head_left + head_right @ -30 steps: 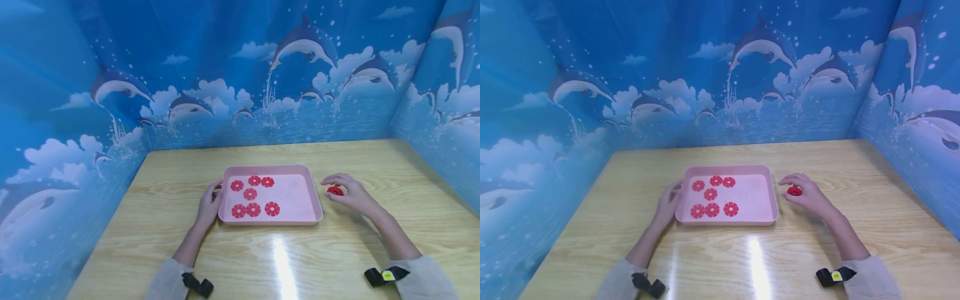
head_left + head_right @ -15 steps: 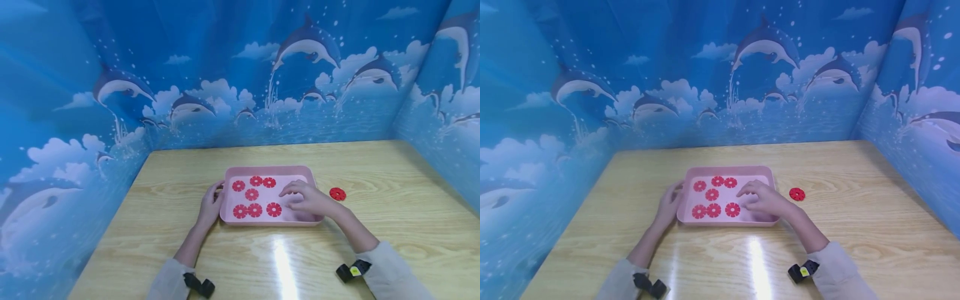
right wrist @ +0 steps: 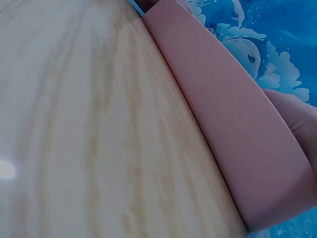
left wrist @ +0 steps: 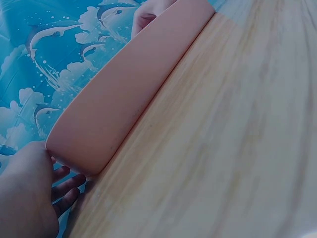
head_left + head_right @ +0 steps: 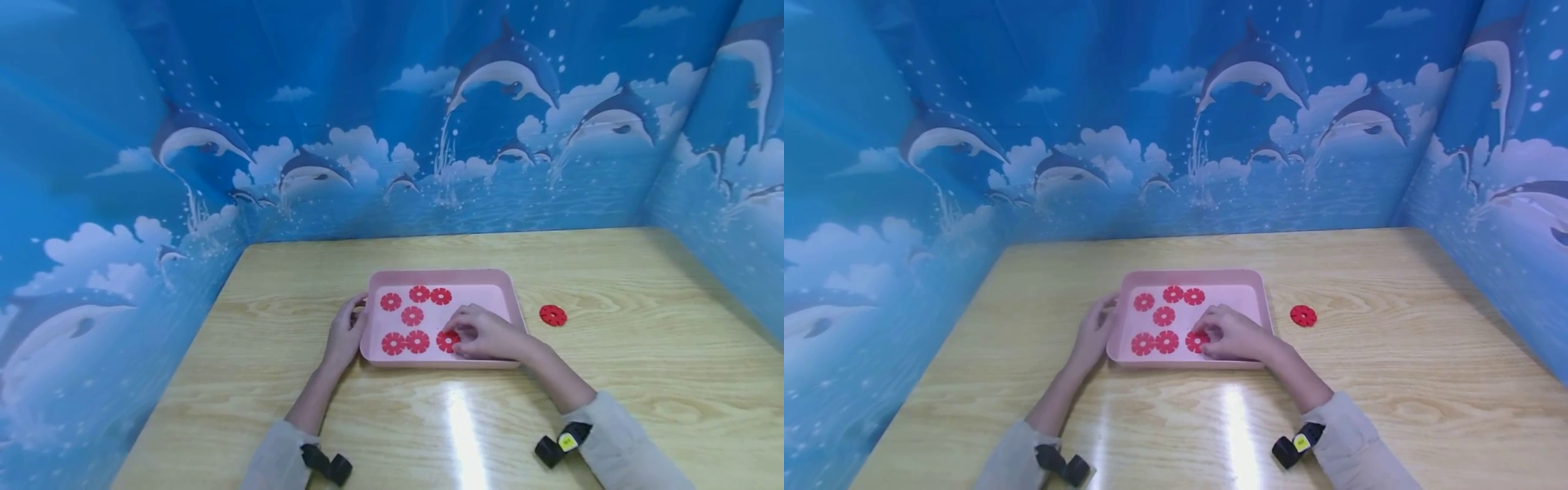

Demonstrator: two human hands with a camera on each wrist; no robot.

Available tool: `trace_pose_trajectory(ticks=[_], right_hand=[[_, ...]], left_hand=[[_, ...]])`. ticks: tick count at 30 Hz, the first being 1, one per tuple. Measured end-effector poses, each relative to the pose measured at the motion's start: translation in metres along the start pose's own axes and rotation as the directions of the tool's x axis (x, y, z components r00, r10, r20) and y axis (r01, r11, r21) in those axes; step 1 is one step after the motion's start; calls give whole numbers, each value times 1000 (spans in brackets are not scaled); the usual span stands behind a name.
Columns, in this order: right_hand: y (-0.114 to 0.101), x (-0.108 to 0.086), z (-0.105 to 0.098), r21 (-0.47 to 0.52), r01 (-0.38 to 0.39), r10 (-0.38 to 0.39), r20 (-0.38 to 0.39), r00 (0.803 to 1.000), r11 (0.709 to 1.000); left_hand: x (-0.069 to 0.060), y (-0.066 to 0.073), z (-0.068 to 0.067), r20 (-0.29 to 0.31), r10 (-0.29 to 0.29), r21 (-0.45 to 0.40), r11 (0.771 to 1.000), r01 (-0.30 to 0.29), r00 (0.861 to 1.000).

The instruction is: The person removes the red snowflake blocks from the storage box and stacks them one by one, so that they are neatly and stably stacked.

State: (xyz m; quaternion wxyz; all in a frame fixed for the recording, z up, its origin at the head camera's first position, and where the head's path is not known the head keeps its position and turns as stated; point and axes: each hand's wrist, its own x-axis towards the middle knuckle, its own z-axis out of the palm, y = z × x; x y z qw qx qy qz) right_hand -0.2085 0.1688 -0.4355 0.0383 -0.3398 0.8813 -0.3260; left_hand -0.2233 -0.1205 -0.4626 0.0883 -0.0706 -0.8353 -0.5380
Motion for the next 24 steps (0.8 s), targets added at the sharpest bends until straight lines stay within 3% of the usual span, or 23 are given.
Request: trace_pose_trajectory(ticks=[11,24], right_hand=[[0,1,2,-79,25,-23,25,999,997],[0,0,1,-93,48,-49,-10,999,995]], left_hand=[[0,-1,-1,2,-13,-6,1000,13,1000],[-1,-1,-1,-2,11,-10,1000,-12,1000]])
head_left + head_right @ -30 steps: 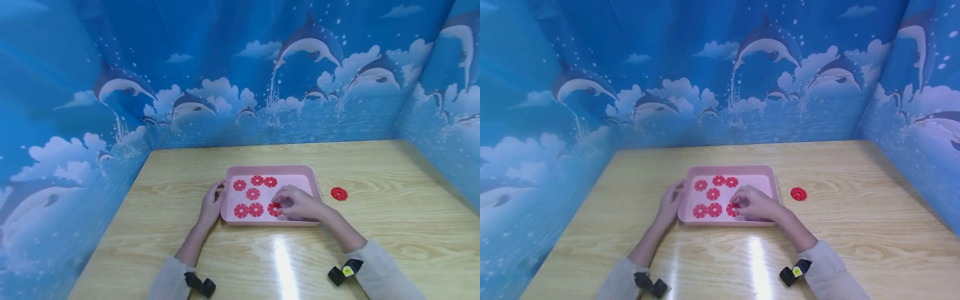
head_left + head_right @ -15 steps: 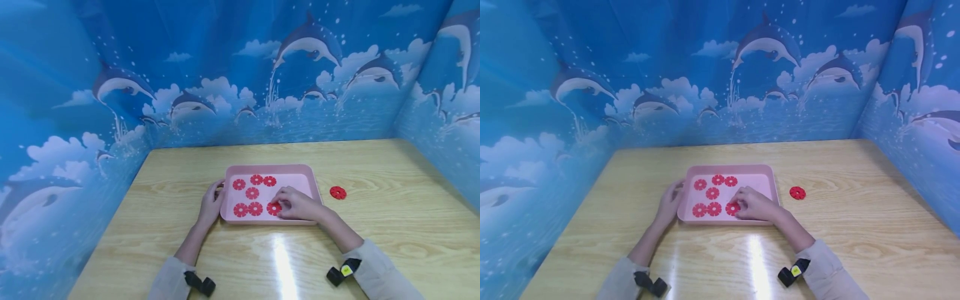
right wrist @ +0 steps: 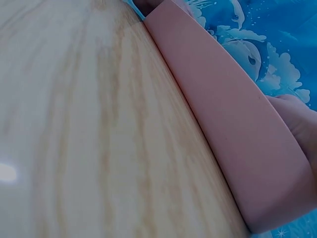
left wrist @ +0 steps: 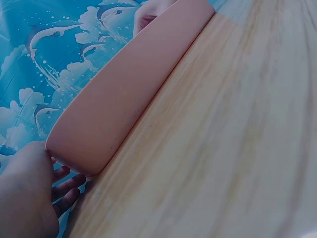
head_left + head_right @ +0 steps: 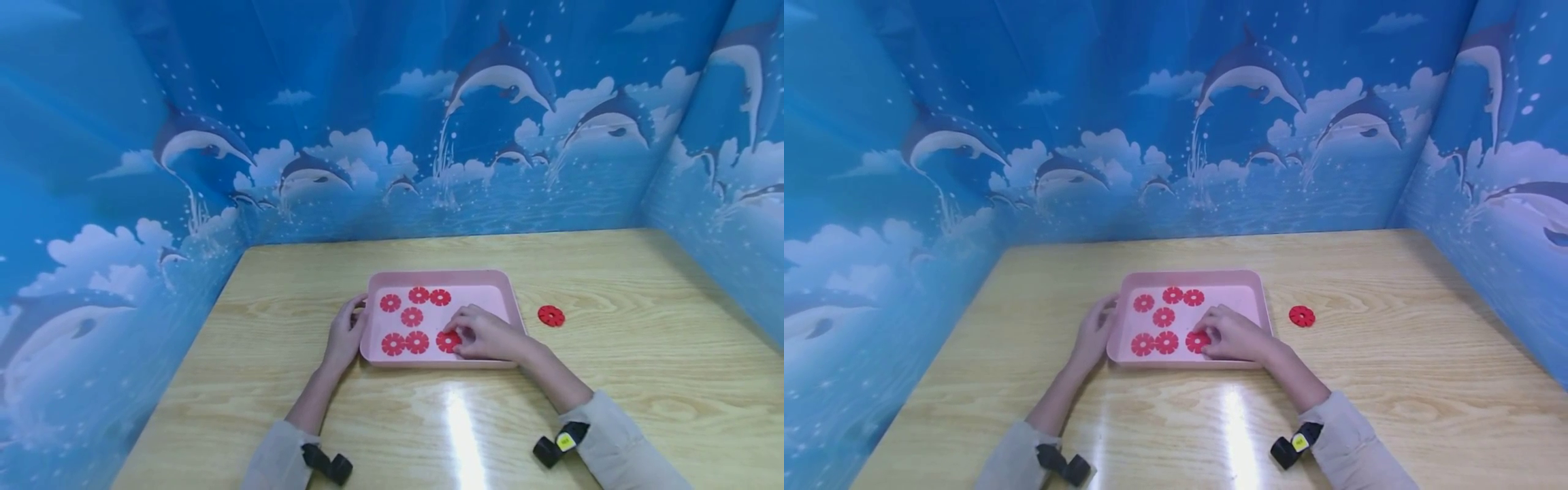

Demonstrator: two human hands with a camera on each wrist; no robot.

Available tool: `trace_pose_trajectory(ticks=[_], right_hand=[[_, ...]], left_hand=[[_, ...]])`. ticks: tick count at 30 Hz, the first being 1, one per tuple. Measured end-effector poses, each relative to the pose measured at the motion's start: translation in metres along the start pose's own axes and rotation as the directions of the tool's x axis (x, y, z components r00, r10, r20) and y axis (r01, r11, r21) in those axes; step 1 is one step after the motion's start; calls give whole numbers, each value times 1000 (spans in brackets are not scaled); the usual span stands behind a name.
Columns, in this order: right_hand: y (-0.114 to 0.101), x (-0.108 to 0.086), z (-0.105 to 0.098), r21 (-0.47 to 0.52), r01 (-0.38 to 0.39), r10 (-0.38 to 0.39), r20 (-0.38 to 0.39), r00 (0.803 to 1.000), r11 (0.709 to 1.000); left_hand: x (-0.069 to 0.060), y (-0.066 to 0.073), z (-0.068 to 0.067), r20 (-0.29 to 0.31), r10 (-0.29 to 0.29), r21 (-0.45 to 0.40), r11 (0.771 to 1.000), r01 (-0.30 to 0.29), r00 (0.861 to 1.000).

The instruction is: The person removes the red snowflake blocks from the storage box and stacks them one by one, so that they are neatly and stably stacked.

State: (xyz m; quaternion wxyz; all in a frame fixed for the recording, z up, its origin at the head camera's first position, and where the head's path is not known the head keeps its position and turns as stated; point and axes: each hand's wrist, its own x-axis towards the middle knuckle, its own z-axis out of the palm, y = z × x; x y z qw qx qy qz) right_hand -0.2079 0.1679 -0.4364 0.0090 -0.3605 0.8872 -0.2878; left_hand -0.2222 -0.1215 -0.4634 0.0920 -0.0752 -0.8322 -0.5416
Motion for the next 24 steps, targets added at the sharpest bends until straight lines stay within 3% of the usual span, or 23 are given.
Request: trace_pose_trajectory(ticks=[16,24], right_hand=[[-2,-9,-15,63,-22,29,-109,994,998],[0,-21,-33,92,-113,124,-123,985,989]], left_hand=[[0,3,1,0,-4,-4,1000,4,1000],[0,1,-1,0,-5,-12,1000,5,1000]])
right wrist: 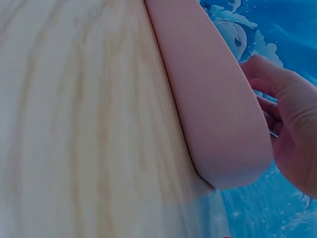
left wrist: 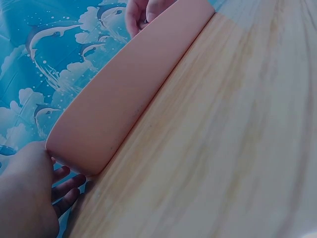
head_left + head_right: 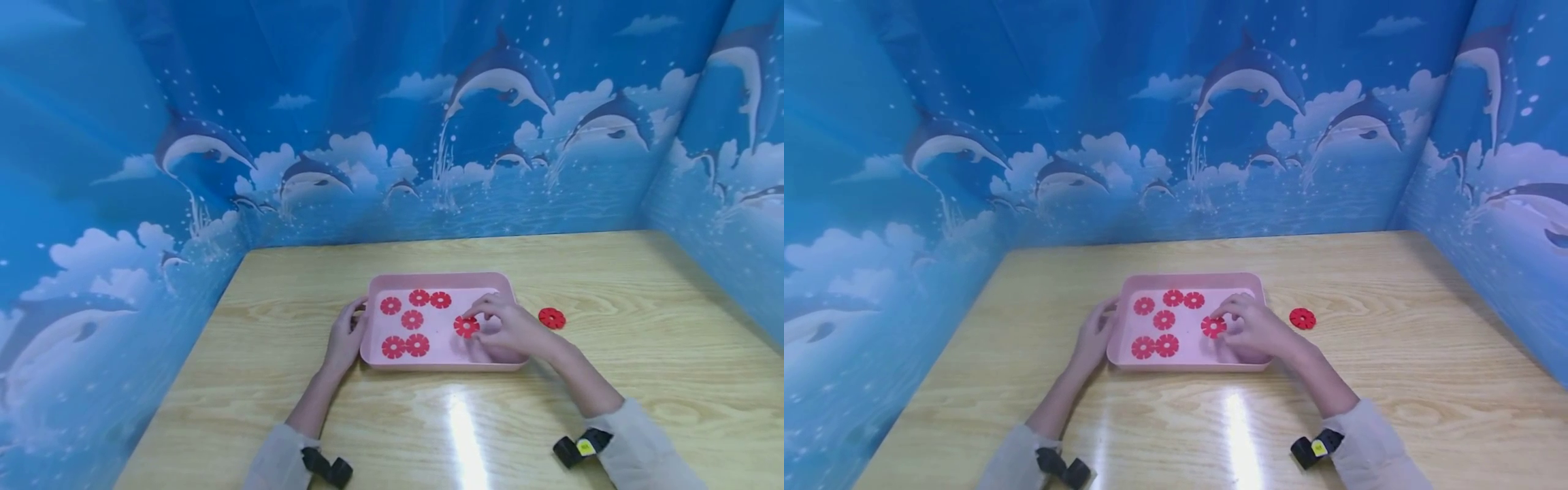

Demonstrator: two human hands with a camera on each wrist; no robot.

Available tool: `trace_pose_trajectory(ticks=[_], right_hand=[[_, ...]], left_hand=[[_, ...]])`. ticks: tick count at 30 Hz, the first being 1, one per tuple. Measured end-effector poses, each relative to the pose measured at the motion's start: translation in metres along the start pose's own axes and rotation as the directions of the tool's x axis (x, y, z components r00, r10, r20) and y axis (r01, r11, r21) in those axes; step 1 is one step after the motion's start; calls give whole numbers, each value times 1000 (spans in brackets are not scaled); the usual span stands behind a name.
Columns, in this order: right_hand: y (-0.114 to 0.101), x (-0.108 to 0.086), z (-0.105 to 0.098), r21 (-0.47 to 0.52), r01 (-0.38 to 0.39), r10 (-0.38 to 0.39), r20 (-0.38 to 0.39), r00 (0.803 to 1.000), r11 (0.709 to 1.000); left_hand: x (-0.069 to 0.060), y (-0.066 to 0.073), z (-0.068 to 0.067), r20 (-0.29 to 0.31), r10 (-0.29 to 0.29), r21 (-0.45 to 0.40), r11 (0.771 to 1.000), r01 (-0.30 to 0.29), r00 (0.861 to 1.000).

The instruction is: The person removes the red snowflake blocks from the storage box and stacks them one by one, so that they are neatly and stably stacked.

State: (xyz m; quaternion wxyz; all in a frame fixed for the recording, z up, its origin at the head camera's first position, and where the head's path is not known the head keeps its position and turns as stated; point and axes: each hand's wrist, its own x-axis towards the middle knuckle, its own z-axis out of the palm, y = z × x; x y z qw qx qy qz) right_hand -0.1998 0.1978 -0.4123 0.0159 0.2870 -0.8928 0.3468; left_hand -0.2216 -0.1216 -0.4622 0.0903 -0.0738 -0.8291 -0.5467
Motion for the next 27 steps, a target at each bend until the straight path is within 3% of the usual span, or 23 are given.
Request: trace_pose_trajectory(ticks=[11,27], right_hand=[[8,-17,-24,-13,-57,56,-64,996,998],[30,-46,-54,-115,-81,58,-186,981,990]], left_hand=[[0,0,0,-11,47,14,999,-47,999],[0,-1,-1,-6,26,1,1000,-26,1000]])
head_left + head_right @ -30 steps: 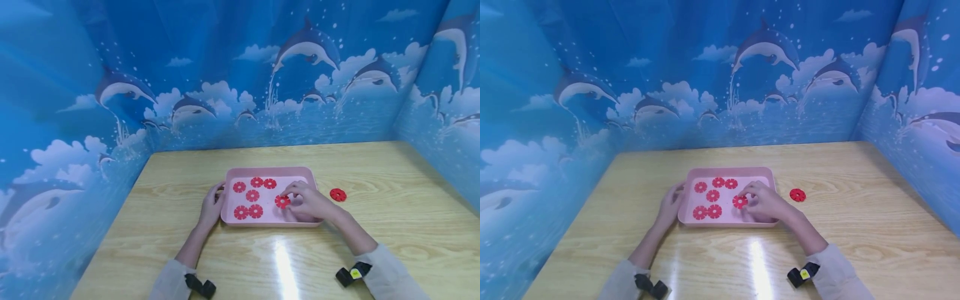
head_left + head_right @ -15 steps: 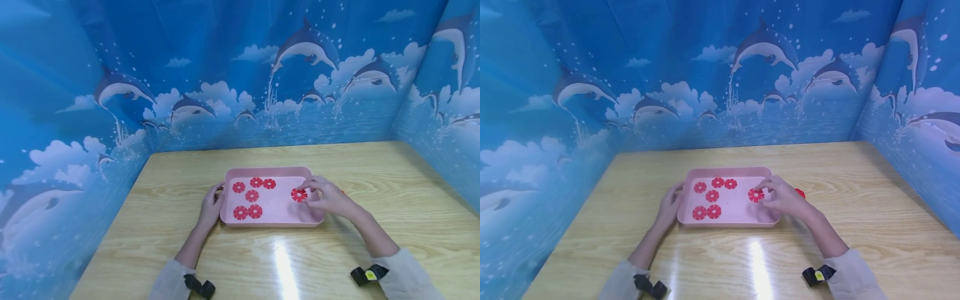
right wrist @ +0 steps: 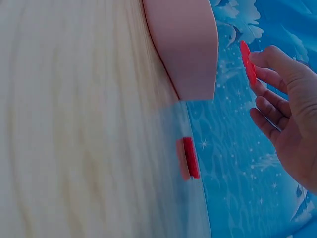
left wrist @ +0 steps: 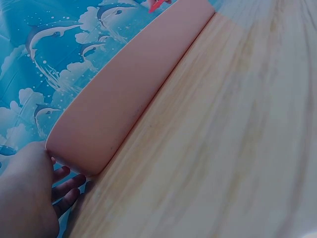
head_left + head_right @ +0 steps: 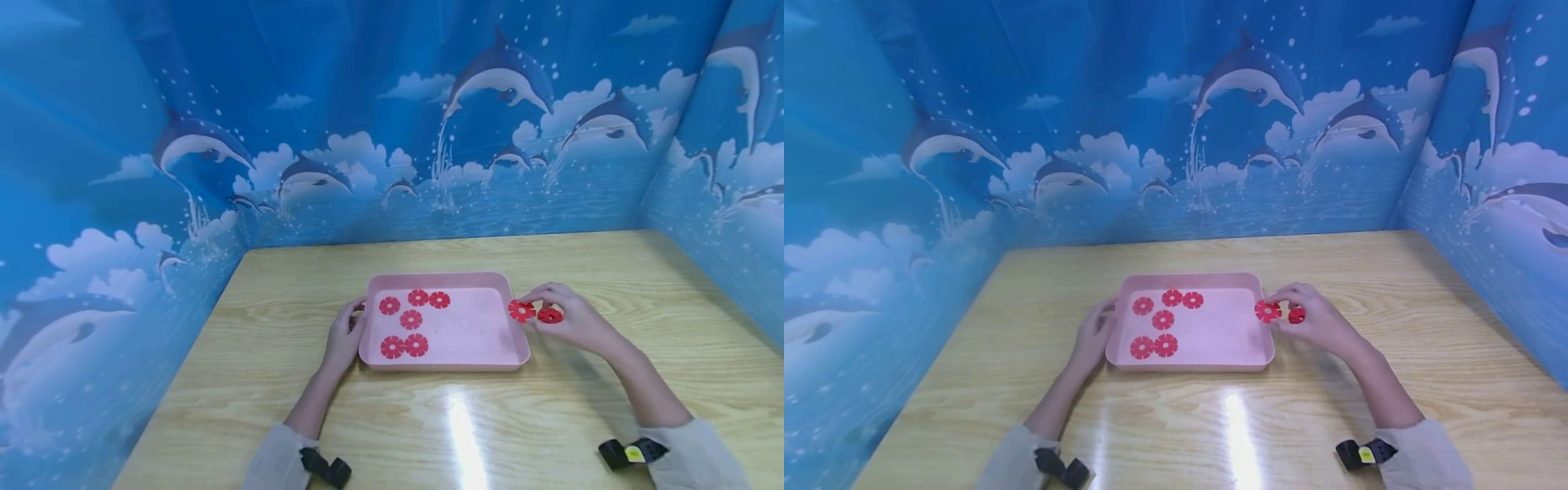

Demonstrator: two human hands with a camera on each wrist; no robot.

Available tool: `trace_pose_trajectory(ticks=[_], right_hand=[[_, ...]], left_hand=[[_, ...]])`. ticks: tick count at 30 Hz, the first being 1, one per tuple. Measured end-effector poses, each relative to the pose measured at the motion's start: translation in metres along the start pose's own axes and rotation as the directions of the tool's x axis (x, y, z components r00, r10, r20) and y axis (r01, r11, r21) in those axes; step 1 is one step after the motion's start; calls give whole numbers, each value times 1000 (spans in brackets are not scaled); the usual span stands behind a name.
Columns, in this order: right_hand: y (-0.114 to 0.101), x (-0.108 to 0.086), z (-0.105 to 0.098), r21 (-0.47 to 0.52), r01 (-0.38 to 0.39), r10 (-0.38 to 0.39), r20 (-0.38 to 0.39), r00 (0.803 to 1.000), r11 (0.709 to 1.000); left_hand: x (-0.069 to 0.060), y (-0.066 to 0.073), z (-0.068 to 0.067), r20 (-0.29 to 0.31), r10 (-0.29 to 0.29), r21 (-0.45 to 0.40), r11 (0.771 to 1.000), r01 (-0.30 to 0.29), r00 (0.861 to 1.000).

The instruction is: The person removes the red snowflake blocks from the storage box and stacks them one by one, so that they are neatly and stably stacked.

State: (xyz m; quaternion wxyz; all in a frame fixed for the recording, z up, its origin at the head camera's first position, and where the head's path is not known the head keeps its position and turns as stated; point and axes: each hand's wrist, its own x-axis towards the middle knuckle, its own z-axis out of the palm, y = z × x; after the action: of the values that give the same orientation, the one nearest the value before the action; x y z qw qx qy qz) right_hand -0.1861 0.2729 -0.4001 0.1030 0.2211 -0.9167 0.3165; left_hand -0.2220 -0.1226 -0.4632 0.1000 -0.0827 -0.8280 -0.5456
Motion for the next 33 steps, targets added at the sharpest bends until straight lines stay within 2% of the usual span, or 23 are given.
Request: trace_pose_trajectory(ticks=[4,9,26,33], right_hand=[[9,-6,-5,-20,28,-29,-64,998,999],[20,-12,-9,-35,2,-6,-106,994,999],[54,-24,-7,-16,-112,110,-101,989,994],[63,-28,-3,-1,-114,113,-98,989,993]], left_hand=[[0,0,0,2,-5,-1,1000,5,1000],[0,0,0,4,-9,-9,1000,9,1000],[1,0,-1,1,-4,-8,1000,4,1000],[0,-1,0,5,-6,-12,1000,6,1000]])
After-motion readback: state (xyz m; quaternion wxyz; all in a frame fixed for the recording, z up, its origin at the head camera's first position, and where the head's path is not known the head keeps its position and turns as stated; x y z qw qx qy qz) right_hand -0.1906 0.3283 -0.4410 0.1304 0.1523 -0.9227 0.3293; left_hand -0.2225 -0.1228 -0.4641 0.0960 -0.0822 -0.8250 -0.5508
